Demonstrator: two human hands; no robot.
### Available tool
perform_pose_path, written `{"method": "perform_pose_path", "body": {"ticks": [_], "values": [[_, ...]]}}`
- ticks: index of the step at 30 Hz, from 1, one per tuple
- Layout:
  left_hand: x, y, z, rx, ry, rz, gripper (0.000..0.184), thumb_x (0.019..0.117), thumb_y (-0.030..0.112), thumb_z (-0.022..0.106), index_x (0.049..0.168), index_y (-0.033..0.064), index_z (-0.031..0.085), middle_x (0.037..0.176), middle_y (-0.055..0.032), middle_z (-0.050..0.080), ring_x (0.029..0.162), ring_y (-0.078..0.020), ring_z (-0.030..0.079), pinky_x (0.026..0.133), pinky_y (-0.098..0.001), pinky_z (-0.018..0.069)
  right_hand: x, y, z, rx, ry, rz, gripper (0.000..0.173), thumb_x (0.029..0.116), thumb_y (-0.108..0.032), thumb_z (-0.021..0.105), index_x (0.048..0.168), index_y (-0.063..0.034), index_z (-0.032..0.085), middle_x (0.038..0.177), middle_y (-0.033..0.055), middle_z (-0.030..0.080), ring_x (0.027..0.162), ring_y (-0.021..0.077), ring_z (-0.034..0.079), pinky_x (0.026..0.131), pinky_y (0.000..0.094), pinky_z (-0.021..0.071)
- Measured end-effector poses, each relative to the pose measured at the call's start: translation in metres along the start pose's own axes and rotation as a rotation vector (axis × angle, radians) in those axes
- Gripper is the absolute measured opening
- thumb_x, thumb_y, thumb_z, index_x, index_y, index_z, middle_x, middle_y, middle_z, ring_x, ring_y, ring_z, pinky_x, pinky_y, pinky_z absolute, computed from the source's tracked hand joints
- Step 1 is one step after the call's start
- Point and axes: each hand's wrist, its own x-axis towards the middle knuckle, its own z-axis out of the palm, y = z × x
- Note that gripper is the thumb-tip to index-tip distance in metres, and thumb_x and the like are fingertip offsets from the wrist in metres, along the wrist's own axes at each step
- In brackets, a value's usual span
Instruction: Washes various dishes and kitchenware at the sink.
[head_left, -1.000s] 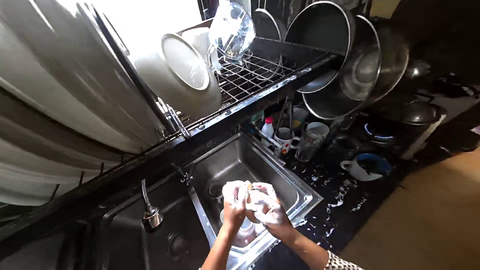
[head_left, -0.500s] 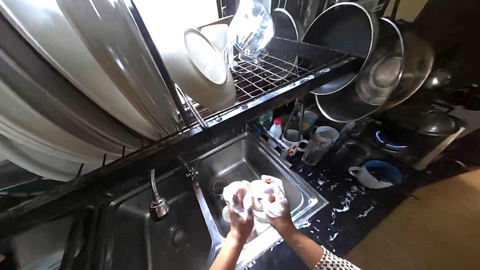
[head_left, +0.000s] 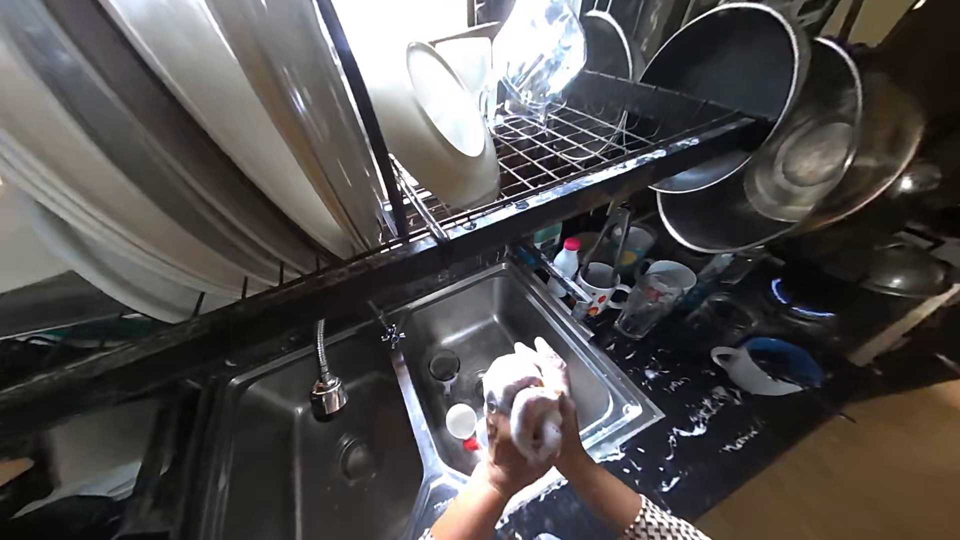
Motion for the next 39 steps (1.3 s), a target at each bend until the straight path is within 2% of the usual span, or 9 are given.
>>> {"method": "perform_pose_path", "body": {"ticks": [5, 8, 11, 14, 20, 24, 27, 33, 39], "values": [[0.0, -0.041, -0.025, -0.137, 0.069, -0.591, 0.043, 0.0868, 0.007, 0.057, 0.121, -0.0185, 0.058, 0.114, -0.0218, 0.067, 0.109, -0.0146, 0.064, 0.1, -0.0297, 0.0497, 0.015, -0.011, -0.004, -0.151, 0.009, -0.021, 0.061, 0.0847, 0.002, 0.058, 0.141, 0.0181, 0.041, 0.137, 0.0241, 0.061, 0.126, 0.0152, 0.061, 0.105, 0.0259, 0.0496], [0.007, -0.031, -0.03, -0.6, 0.167, -0.985, 0.037, 0.1015, 0.016, 0.039, 0.133, -0.0033, 0.046, 0.101, -0.0034, 0.066, 0.086, -0.006, 0.066, 0.075, -0.0259, 0.0573, 0.02, -0.011, -0.004, -0.105, -0.099, 0.023, 0.051, 0.0883, 0.005, 0.054, 0.138, 0.0153, 0.048, 0.137, 0.0225, 0.059, 0.124, 0.0136, 0.06, 0.105, 0.0249, 0.0495], [0.01, -0.024, -0.031, -0.887, 0.224, -1.067, 0.034, 0.1068, 0.018, 0.038, 0.135, 0.003, 0.047, 0.103, -0.0082, 0.069, 0.089, -0.0177, 0.07, 0.077, -0.0366, 0.0613, 0.013, 0.006, 0.0, -0.336, -0.153, 0.033, 0.049, 0.0908, -0.005, 0.058, 0.135, 0.0154, 0.053, 0.137, 0.0297, 0.057, 0.13, 0.0282, 0.056, 0.113, 0.0367, 0.0432], [0.019, -0.016, -0.031, -0.562, 0.275, -1.063, 0.03, 0.0979, 0.0, 0.057, 0.127, -0.0043, 0.052, 0.093, -0.0086, 0.068, 0.078, -0.0121, 0.068, 0.069, -0.0288, 0.0587, 0.003, 0.007, 0.003, -0.29, -0.261, 0.157, 0.043, 0.0905, -0.004, 0.06, 0.129, 0.0156, 0.058, 0.126, 0.027, 0.064, 0.12, 0.0241, 0.061, 0.107, 0.0341, 0.0458], [0.011, -0.002, -0.036, -0.333, 0.013, -0.904, 0.055, 0.088, 0.012, 0.069, 0.133, -0.0126, 0.049, 0.113, -0.0143, 0.065, 0.1, -0.0097, 0.064, 0.092, -0.0272, 0.0538, 0.0, 0.009, 0.004, 0.34, -0.201, 0.481, 0.044, 0.1039, -0.011, 0.035, 0.142, 0.011, 0.038, 0.121, 0.008, 0.061, 0.108, 0.0039, 0.061, 0.097, 0.0233, 0.0514], [0.021, -0.007, -0.047, -0.5, 0.007, -0.75, 0.034, 0.0868, 0.012, 0.069, 0.115, -0.0063, 0.063, 0.1, -0.0032, 0.072, 0.093, -0.0044, 0.068, 0.087, -0.0251, 0.0578, 0.02, 0.018, 0.002, 0.798, -0.025, 0.835, 0.057, 0.1089, -0.049, 0.022, 0.121, -0.0091, 0.061, 0.105, 0.0102, 0.071, 0.096, 0.0216, 0.07, 0.081, 0.0423, 0.0601], [0.035, -0.012, -0.056, -0.363, 0.163, -0.739, 0.043, 0.0909, 0.008, 0.063, 0.127, -0.0132, 0.051, 0.106, -0.0073, 0.066, 0.096, -0.0014, 0.063, 0.088, -0.0198, 0.0536, 0.023, 0.016, -0.005, 0.853, 0.022, 1.02, 0.067, 0.102, -0.065, 0.027, 0.125, -0.0113, 0.059, 0.108, 0.0163, 0.07, 0.092, 0.0305, 0.071, 0.069, 0.0477, 0.0611], [0.022, -0.002, -0.021, 0.303, -0.282, -0.435, 0.045, 0.0928, 0.032, 0.068, 0.117, -0.0058, 0.071, 0.113, -0.0256, 0.072, 0.112, -0.0397, 0.068, 0.101, -0.0554, 0.0505, 0.006, 0.021, 0.004, 0.671, -0.074, 0.618, 0.036, 0.1107, -0.024, 0.025, 0.123, -0.009, 0.056, 0.103, 0.0004, 0.069, 0.097, 0.0089, 0.066, 0.088, 0.0305, 0.0561], [0.007, -0.019, -0.028, 0.372, -0.409, -0.113, 0.023, 0.0962, 0.025, 0.065, 0.095, 0.0033, 0.074, 0.094, -0.0147, 0.073, 0.095, -0.0287, 0.071, 0.085, -0.0436, 0.0585, 0.016, 0.02, -0.011, 0.592, -0.061, 0.509, 0.031, 0.1067, -0.012, 0.03, 0.121, -0.0064, 0.057, 0.103, -0.0006, 0.07, 0.098, 0.0069, 0.067, 0.088, 0.0272, 0.0568]]}}
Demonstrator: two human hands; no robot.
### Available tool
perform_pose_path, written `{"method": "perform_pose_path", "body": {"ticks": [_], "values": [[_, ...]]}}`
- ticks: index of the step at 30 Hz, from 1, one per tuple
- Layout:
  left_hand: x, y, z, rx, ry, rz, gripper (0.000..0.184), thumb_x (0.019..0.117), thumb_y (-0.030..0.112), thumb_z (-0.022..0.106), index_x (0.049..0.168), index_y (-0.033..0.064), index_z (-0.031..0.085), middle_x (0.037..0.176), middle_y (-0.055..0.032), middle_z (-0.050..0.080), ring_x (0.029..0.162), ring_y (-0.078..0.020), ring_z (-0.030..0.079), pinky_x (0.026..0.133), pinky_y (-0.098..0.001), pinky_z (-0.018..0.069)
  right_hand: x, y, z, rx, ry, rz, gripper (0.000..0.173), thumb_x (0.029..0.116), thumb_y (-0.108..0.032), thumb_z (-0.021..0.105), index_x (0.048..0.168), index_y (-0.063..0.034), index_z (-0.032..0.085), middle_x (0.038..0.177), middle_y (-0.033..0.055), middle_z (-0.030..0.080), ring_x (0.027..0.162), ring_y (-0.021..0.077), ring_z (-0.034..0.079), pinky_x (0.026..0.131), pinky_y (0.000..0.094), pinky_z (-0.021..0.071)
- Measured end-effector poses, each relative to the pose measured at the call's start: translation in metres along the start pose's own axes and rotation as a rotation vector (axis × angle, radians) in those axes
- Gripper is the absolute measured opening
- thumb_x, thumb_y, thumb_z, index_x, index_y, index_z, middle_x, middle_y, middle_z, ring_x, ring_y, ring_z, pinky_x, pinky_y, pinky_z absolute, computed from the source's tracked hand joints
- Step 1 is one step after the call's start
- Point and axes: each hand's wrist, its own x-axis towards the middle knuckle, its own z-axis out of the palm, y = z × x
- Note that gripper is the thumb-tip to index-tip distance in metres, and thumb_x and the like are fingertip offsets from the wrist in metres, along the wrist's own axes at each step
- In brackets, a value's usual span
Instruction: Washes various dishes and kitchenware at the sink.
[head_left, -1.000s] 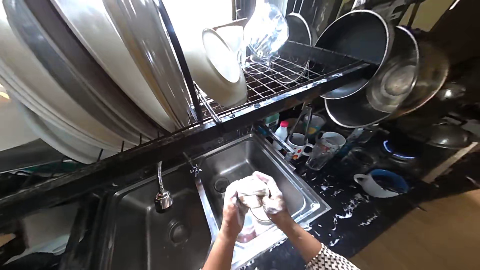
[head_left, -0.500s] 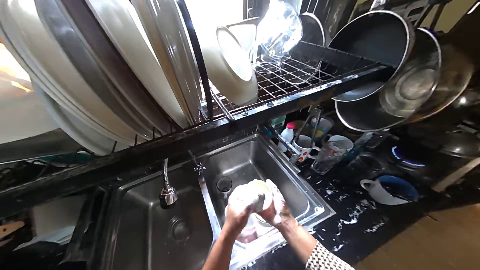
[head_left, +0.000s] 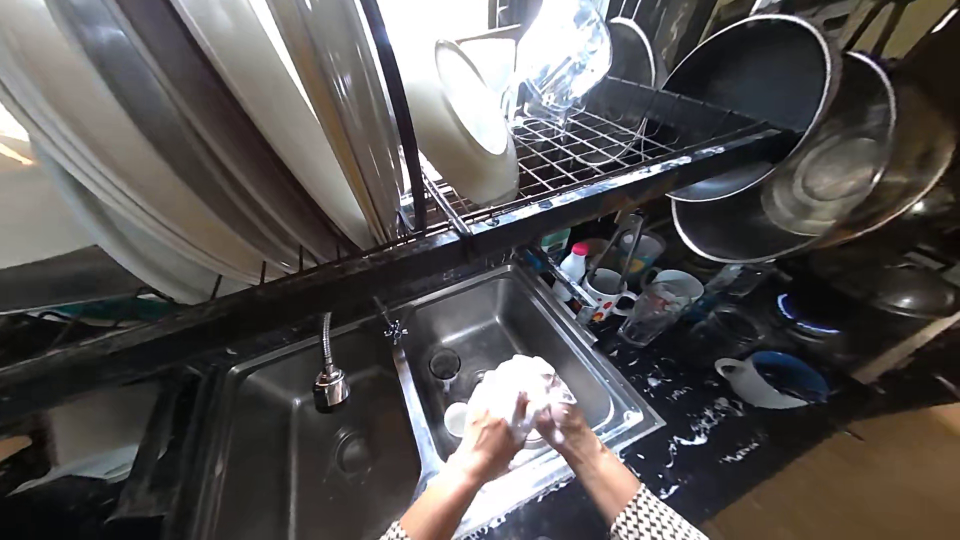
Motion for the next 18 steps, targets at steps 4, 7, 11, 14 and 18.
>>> {"method": "perform_pose_path", "body": {"ticks": [4, 7, 11, 14, 18], "values": [[0.024, -0.011, 0.009, 0.167, 0.299, -0.133, 0.023, 0.0943, 0.021, 0.064, 0.086, 0.001, 0.072, 0.087, -0.0154, 0.071, 0.089, -0.0296, 0.072, 0.076, -0.0407, 0.0602, -0.001, 0.014, 0.014, 0.05, 0.046, 0.145, 0.042, 0.1114, -0.032, 0.028, 0.124, -0.0077, 0.06, 0.107, 0.0064, 0.071, 0.1, 0.0167, 0.069, 0.087, 0.0373, 0.0598], [0.024, 0.009, 0.015, 0.087, 0.312, -0.184, 0.024, 0.0906, 0.024, 0.068, 0.087, 0.0014, 0.074, 0.088, -0.0143, 0.072, 0.088, -0.028, 0.072, 0.078, -0.0406, 0.0603, -0.004, 0.019, 0.01, 0.073, 0.027, 0.123, 0.03, 0.1097, -0.021, 0.033, 0.118, -0.01, 0.06, 0.099, -0.0011, 0.072, 0.094, 0.0077, 0.069, 0.086, 0.0288, 0.0577], [0.01, 0.011, 0.006, -0.233, 0.179, -0.169, 0.026, 0.0884, 0.023, 0.074, 0.09, -0.0025, 0.074, 0.09, -0.0144, 0.074, 0.087, -0.0216, 0.074, 0.081, -0.0369, 0.0606, 0.005, 0.001, -0.002, 0.06, -0.012, 0.128, 0.031, 0.1091, -0.018, 0.031, 0.118, -0.0082, 0.06, 0.1, 0.0023, 0.072, 0.094, 0.0109, 0.07, 0.084, 0.0306, 0.0591], [0.024, 0.0, -0.014, -0.712, 0.345, -0.382, 0.019, 0.0956, 0.012, 0.059, 0.097, -0.0052, 0.066, 0.085, -0.0014, 0.067, 0.079, -0.0017, 0.064, 0.077, -0.0206, 0.0558, 0.008, -0.015, 0.004, 0.117, 0.108, 0.408, 0.056, 0.1097, -0.049, 0.024, 0.127, -0.0093, 0.06, 0.107, 0.0137, 0.071, 0.095, 0.0267, 0.071, 0.074, 0.0454, 0.0615], [0.022, -0.003, -0.017, -0.723, 0.229, -0.387, 0.044, 0.0897, 0.014, 0.068, 0.123, -0.0126, 0.054, 0.115, -0.015, 0.067, 0.103, -0.0122, 0.067, 0.093, -0.0278, 0.0564, 0.014, -0.016, 0.007, 0.169, 0.183, 0.484, 0.06, 0.108, -0.055, 0.025, 0.129, -0.0093, 0.058, 0.107, 0.0163, 0.07, 0.093, 0.0295, 0.07, 0.076, 0.0477, 0.0601]]}}
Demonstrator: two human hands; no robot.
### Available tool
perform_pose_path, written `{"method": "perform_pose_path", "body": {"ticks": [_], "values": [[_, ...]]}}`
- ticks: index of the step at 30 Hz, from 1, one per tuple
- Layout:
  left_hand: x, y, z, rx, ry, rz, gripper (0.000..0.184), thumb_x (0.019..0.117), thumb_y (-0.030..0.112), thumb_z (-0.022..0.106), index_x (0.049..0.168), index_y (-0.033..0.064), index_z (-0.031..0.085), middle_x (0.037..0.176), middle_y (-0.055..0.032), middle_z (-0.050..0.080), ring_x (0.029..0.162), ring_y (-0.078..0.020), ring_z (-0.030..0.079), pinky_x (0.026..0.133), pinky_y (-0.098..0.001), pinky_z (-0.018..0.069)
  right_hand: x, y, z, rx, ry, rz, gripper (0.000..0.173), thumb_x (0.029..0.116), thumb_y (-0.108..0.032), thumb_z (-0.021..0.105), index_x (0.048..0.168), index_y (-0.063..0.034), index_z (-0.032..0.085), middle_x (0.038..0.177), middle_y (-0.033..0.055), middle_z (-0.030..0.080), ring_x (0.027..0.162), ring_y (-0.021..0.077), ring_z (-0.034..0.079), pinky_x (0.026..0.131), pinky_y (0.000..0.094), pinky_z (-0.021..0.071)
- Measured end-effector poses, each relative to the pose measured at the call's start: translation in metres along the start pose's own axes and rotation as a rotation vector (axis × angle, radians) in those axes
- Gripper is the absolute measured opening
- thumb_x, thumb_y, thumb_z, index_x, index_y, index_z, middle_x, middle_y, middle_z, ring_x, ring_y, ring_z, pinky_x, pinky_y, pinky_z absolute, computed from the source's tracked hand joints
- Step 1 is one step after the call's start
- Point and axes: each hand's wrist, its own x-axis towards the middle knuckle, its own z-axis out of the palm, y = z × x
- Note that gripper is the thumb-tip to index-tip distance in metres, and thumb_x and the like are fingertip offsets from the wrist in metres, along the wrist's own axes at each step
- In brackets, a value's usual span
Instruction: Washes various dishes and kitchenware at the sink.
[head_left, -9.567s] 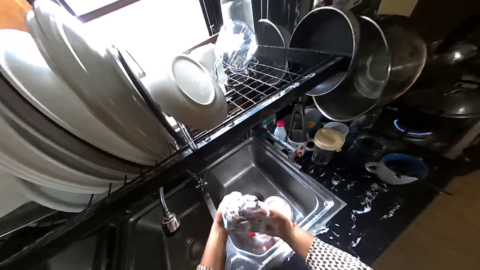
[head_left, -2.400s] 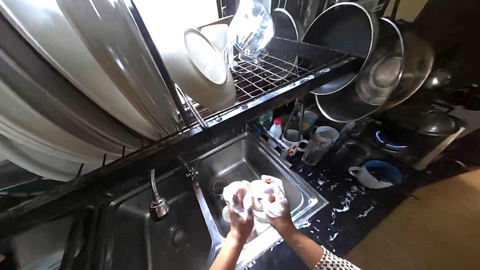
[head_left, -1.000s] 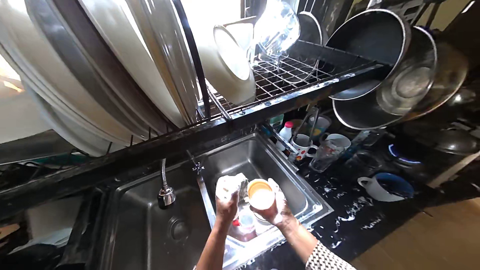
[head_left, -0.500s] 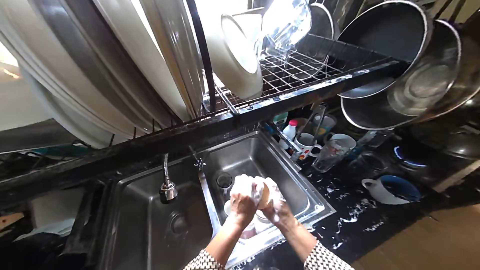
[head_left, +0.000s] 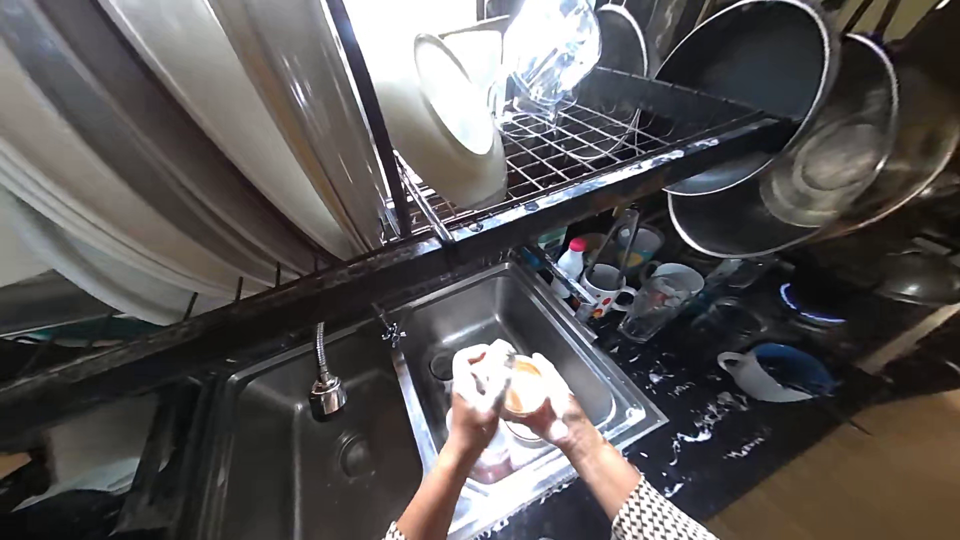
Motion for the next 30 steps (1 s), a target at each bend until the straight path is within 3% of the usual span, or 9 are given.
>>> {"method": "perform_pose_path", "body": {"ticks": [2, 3, 7, 11, 16, 19, 22, 26, 30], "values": [[-0.021, -0.001, 0.007, 0.409, -0.201, 0.054, 0.043, 0.0868, 0.012, 0.074, 0.12, -0.013, 0.064, 0.117, -0.0264, 0.068, 0.113, -0.0318, 0.067, 0.101, -0.044, 0.0534, -0.001, 0.006, 0.001, 0.004, 0.026, -0.076, 0.05, 0.1105, -0.046, 0.028, 0.11, -0.0091, 0.062, 0.089, 0.0079, 0.071, 0.081, 0.0187, 0.07, 0.072, 0.0377, 0.0602], [-0.03, -0.006, 0.012, 0.581, -0.218, 0.173, 0.034, 0.0845, 0.012, 0.076, 0.111, -0.0091, 0.071, 0.105, -0.0252, 0.072, 0.102, -0.0354, 0.072, 0.092, -0.0486, 0.0577, -0.001, 0.009, 0.001, 0.014, 0.054, -0.111, 0.045, 0.111, -0.041, 0.031, 0.101, -0.0108, 0.062, 0.08, 0.0037, 0.069, 0.073, 0.0133, 0.069, 0.067, 0.0324, 0.0595], [-0.02, -0.016, 0.011, 0.764, -0.125, 0.462, 0.018, 0.0799, 0.007, 0.074, 0.097, 0.0, 0.076, 0.097, -0.018, 0.074, 0.095, -0.0327, 0.072, 0.084, -0.0442, 0.0597, -0.004, 0.011, 0.003, -0.092, 0.012, -0.206, 0.042, 0.1124, -0.034, 0.03, 0.105, -0.0101, 0.064, 0.084, 0.0029, 0.071, 0.078, 0.0121, 0.07, 0.071, 0.0312, 0.0607], [-0.008, -0.003, 0.017, 0.958, -0.045, 0.186, 0.022, 0.0842, 0.002, 0.072, 0.105, -0.0036, 0.075, 0.097, -0.0238, 0.074, 0.092, -0.0408, 0.073, 0.078, -0.0526, 0.0596, -0.001, 0.018, 0.006, -0.316, 0.064, -0.422, 0.034, 0.1111, -0.015, 0.034, 0.136, -0.001, 0.052, 0.112, 0.0095, 0.067, 0.098, 0.015, 0.068, 0.083, 0.0345, 0.0595], [-0.006, 0.029, 0.022, 0.99, -0.247, -0.152, 0.031, 0.0922, 0.014, 0.068, 0.119, -0.002, 0.069, 0.12, -0.0242, 0.066, 0.112, -0.0396, 0.066, 0.089, -0.0515, 0.0561, -0.001, 0.015, 0.001, -0.349, 0.126, -0.559, 0.032, 0.1069, -0.007, 0.035, 0.132, 0.0052, 0.051, 0.107, 0.0073, 0.065, 0.094, 0.0082, 0.066, 0.083, 0.0277, 0.058], [-0.006, 0.042, 0.016, 0.944, -0.445, -0.088, 0.032, 0.0933, 0.015, 0.068, 0.123, 0.0026, 0.069, 0.123, -0.0219, 0.064, 0.118, -0.0374, 0.062, 0.092, -0.0494, 0.0546, -0.006, 0.019, -0.003, -0.379, 0.141, -0.538, 0.026, 0.103, 0.001, 0.041, 0.126, 0.0076, 0.052, 0.1, 0.0061, 0.063, 0.089, 0.006, 0.063, 0.081, 0.0245, 0.0557], [0.0, 0.032, 0.009, 0.792, -0.377, 0.018, 0.034, 0.0888, 0.019, 0.074, 0.117, 0.001, 0.072, 0.118, -0.0227, 0.067, 0.114, -0.0392, 0.064, 0.091, -0.0539, 0.0543, -0.008, 0.02, -0.01, -0.433, 0.047, -0.558, 0.03, 0.0974, 0.004, 0.044, 0.126, 0.0087, 0.051, 0.104, 0.0045, 0.064, 0.094, 0.0021, 0.063, 0.086, 0.0211, 0.0547], [0.013, 0.025, 0.01, 0.946, -0.145, -0.185, 0.035, 0.0955, 0.027, 0.066, 0.117, -0.0002, 0.071, 0.119, -0.0227, 0.069, 0.114, -0.039, 0.066, 0.09, -0.056, 0.0546, -0.007, 0.019, 0.002, -0.667, -0.004, -0.727, 0.031, 0.0981, -0.001, 0.051, 0.126, 0.0135, 0.055, 0.112, 0.0106, 0.066, 0.102, 0.0035, 0.063, 0.092, 0.0209, 0.0531], [0.027, 0.039, -0.005, 0.927, -0.564, -0.359, 0.037, 0.0974, 0.02, 0.062, 0.128, -0.0001, 0.062, 0.128, -0.021, 0.063, 0.122, -0.0366, 0.061, 0.097, -0.0547, 0.0509, 0.001, 0.016, 0.003, -0.821, -0.022, -0.817, 0.025, 0.0982, -0.005, 0.057, 0.117, 0.0098, 0.065, 0.108, 0.0124, 0.072, 0.1, 0.0066, 0.067, 0.092, 0.0232, 0.0545]]}}
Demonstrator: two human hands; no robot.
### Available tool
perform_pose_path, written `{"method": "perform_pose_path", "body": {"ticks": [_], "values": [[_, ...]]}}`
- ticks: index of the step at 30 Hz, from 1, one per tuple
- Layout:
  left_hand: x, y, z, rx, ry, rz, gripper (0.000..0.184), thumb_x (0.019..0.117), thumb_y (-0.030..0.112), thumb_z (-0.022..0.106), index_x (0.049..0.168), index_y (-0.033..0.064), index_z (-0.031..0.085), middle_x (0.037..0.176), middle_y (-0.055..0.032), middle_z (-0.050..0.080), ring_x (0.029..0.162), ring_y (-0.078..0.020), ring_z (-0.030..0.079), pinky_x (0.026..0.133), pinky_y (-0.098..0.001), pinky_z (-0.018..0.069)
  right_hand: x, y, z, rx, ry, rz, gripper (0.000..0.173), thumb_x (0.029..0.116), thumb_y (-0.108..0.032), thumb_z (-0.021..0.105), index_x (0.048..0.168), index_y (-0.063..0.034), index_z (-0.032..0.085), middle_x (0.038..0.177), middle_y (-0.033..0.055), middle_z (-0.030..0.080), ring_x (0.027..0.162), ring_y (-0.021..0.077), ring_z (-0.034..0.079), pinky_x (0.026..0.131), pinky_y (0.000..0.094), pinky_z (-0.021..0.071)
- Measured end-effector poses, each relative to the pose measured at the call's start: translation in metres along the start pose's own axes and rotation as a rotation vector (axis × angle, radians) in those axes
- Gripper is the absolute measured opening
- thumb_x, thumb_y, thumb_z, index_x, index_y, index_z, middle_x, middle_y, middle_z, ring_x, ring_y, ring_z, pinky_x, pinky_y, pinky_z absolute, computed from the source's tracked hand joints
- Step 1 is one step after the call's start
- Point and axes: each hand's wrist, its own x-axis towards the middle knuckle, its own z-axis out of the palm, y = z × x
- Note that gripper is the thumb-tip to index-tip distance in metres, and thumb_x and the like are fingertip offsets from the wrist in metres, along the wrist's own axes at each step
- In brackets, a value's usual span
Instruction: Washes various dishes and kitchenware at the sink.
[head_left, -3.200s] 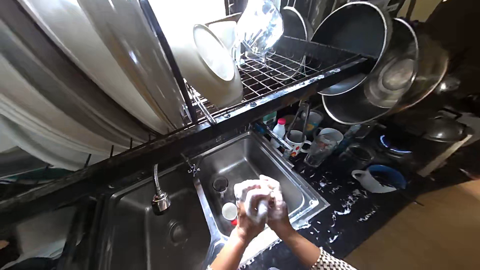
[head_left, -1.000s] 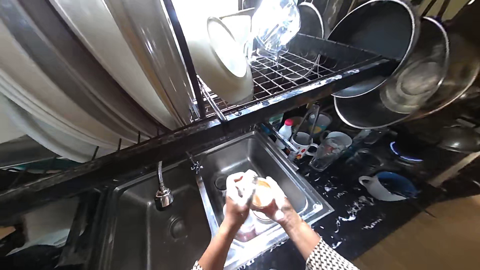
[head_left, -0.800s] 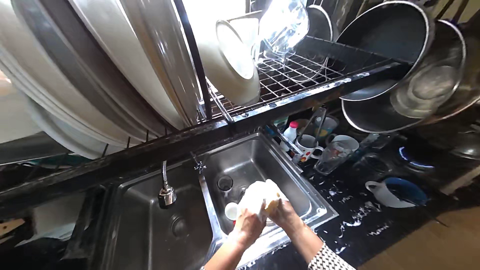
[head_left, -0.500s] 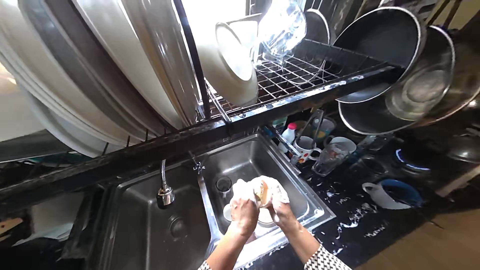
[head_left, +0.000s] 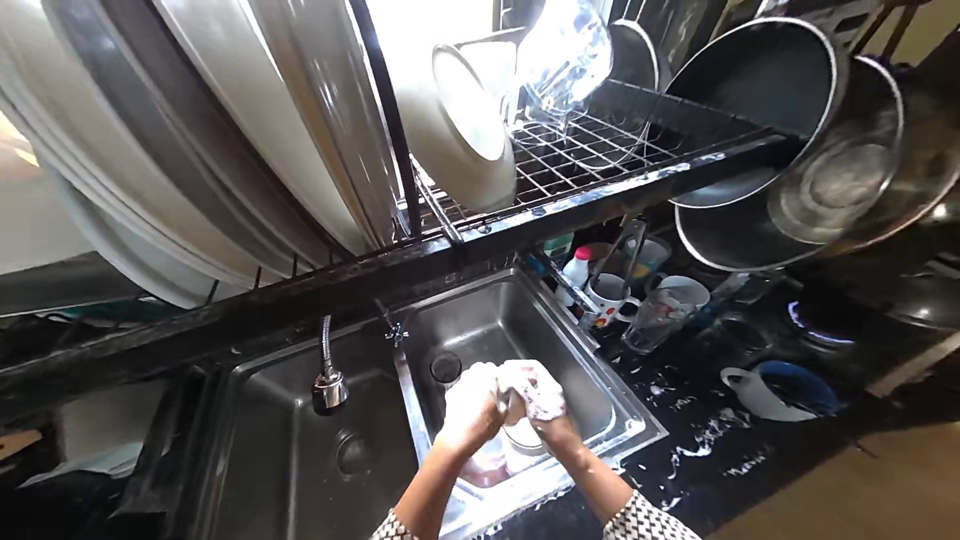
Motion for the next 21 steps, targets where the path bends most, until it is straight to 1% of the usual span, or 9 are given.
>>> {"method": "perform_pose_path", "body": {"ticks": [3, 6, 10, 11, 13, 15, 18, 20, 21], "values": [[0.001, -0.026, -0.004, -0.435, -0.075, 0.316, 0.037, 0.0902, 0.015, 0.071, 0.119, -0.0066, 0.063, 0.109, -0.0178, 0.068, 0.103, -0.0227, 0.065, 0.094, -0.0399, 0.0519, -0.007, 0.006, -0.009, 0.147, 0.022, 0.111, 0.033, 0.097, 0.002, 0.053, 0.126, 0.0168, 0.052, 0.112, 0.013, 0.065, 0.102, 0.0039, 0.062, 0.094, 0.0206, 0.052], [0.005, -0.031, 0.014, -0.747, 0.101, 0.341, 0.037, 0.0873, 0.017, 0.074, 0.116, -0.005, 0.064, 0.108, -0.0093, 0.066, 0.1, -0.0087, 0.062, 0.092, -0.0265, 0.0517, 0.001, 0.003, -0.008, 0.191, 0.058, 0.144, 0.037, 0.0964, 0.003, 0.054, 0.132, 0.015, 0.05, 0.116, 0.0126, 0.064, 0.104, 0.0041, 0.063, 0.093, 0.021, 0.0536], [-0.003, -0.02, 0.029, -0.317, 0.211, 0.33, 0.054, 0.0857, 0.034, 0.08, 0.122, -0.003, 0.067, 0.12, -0.0219, 0.067, 0.116, -0.0331, 0.064, 0.1, -0.0501, 0.0512, 0.01, 0.005, -0.014, 0.254, -0.082, 0.197, 0.028, 0.0985, -0.002, 0.05, 0.124, 0.0085, 0.057, 0.107, 0.0087, 0.068, 0.099, 0.0093, 0.066, 0.089, 0.0276, 0.056], [-0.003, -0.021, 0.031, -0.316, 0.189, 0.318, 0.052, 0.086, 0.034, 0.079, 0.12, -0.0025, 0.068, 0.118, -0.0209, 0.068, 0.113, -0.0322, 0.065, 0.099, -0.0501, 0.0518, 0.009, 0.004, -0.014, 0.259, -0.096, 0.253, 0.027, 0.1015, -0.005, 0.05, 0.124, 0.0077, 0.057, 0.106, 0.0097, 0.068, 0.097, 0.0116, 0.066, 0.087, 0.0298, 0.0569], [0.003, -0.028, 0.031, -0.601, 0.148, 0.303, 0.039, 0.084, 0.028, 0.08, 0.108, -0.001, 0.069, 0.102, -0.0091, 0.068, 0.098, -0.0164, 0.065, 0.09, -0.0352, 0.0532, 0.008, -0.006, -0.017, 0.26, -0.149, 0.379, 0.029, 0.104, -0.009, 0.049, 0.129, 0.0039, 0.056, 0.107, 0.0101, 0.07, 0.094, 0.0147, 0.069, 0.08, 0.0326, 0.0599], [0.004, -0.036, 0.025, -1.061, 0.084, 0.179, 0.032, 0.0833, 0.012, 0.075, 0.109, -0.0007, 0.063, 0.094, -0.0014, 0.067, 0.087, -0.0077, 0.066, 0.082, -0.0268, 0.0573, 0.011, -0.016, -0.025, 0.247, -0.257, 0.423, 0.034, 0.1024, -0.009, 0.051, 0.135, 0.0021, 0.054, 0.108, 0.0116, 0.07, 0.091, 0.0188, 0.071, 0.075, 0.036, 0.0625], [0.001, -0.054, 0.03, -1.666, 0.03, 0.094, 0.015, 0.0825, 0.018, 0.072, 0.096, 0.0134, 0.066, 0.079, 0.0003, 0.072, 0.072, -0.0096, 0.07, 0.068, -0.029, 0.0605, 0.016, -0.029, -0.034, 0.082, -0.268, 0.309, 0.027, 0.1034, -0.007, 0.048, 0.123, 0.0048, 0.062, 0.103, 0.0047, 0.069, 0.089, 0.0064, 0.067, 0.078, 0.0251, 0.059], [0.0, -0.062, 0.038, -1.967, -0.062, 0.116, 0.012, 0.0895, 0.028, 0.069, 0.09, 0.0152, 0.07, 0.082, -0.0057, 0.074, 0.077, -0.0172, 0.074, 0.074, -0.037, 0.0627, 0.019, -0.028, -0.031, 0.049, -0.233, 0.362, 0.03, 0.1075, -0.011, 0.043, 0.125, 0.0055, 0.062, 0.107, 0.0078, 0.067, 0.087, 0.0081, 0.065, 0.073, 0.0258, 0.0577], [0.0, -0.061, 0.041, -2.015, -0.074, 0.097, 0.021, 0.0969, 0.029, 0.054, 0.089, 0.0158, 0.068, 0.082, -0.0064, 0.074, 0.078, -0.0186, 0.073, 0.074, -0.0381, 0.0623, 0.016, -0.021, -0.029, 0.162, -0.261, 0.4, 0.033, 0.1088, -0.014, 0.039, 0.13, 0.0038, 0.058, 0.111, 0.0081, 0.065, 0.092, 0.0108, 0.066, 0.077, 0.0294, 0.059]]}}
